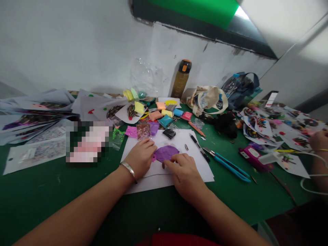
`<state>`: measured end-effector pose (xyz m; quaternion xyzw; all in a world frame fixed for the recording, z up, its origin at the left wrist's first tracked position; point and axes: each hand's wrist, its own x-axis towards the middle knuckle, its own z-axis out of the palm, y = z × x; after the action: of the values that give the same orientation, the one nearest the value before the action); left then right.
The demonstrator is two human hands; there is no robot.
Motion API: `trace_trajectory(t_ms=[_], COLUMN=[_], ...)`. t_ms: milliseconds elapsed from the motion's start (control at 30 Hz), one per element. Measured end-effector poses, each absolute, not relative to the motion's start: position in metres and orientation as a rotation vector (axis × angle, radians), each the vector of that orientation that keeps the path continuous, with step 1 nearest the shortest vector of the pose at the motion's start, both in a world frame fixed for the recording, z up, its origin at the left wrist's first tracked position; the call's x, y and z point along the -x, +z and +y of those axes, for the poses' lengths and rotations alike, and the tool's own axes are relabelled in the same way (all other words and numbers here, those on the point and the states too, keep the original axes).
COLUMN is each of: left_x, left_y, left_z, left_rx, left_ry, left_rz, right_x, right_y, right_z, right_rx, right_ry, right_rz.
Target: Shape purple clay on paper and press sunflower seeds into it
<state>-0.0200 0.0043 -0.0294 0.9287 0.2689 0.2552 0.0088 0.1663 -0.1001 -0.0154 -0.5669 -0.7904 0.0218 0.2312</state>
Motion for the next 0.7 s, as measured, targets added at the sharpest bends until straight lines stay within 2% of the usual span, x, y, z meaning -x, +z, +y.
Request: trace_trajectory(t_ms=[300,700], left_x=[0.019,0.019], left_y=[-0.026,-0.023], left_z=[0.003,0.003], left_rx=[-2.880,-2.935], left_ry=[0.799,0.730], left_rz=[0.849,0.909], right_x=[-0.201,-0.189], right_y=[-0.007,-0.010], right_z=[-0.107,-0.106], right_rx=[1.593,1.721], right_ry=[0.071,0.096], right_rz=[-2.144,-2.228])
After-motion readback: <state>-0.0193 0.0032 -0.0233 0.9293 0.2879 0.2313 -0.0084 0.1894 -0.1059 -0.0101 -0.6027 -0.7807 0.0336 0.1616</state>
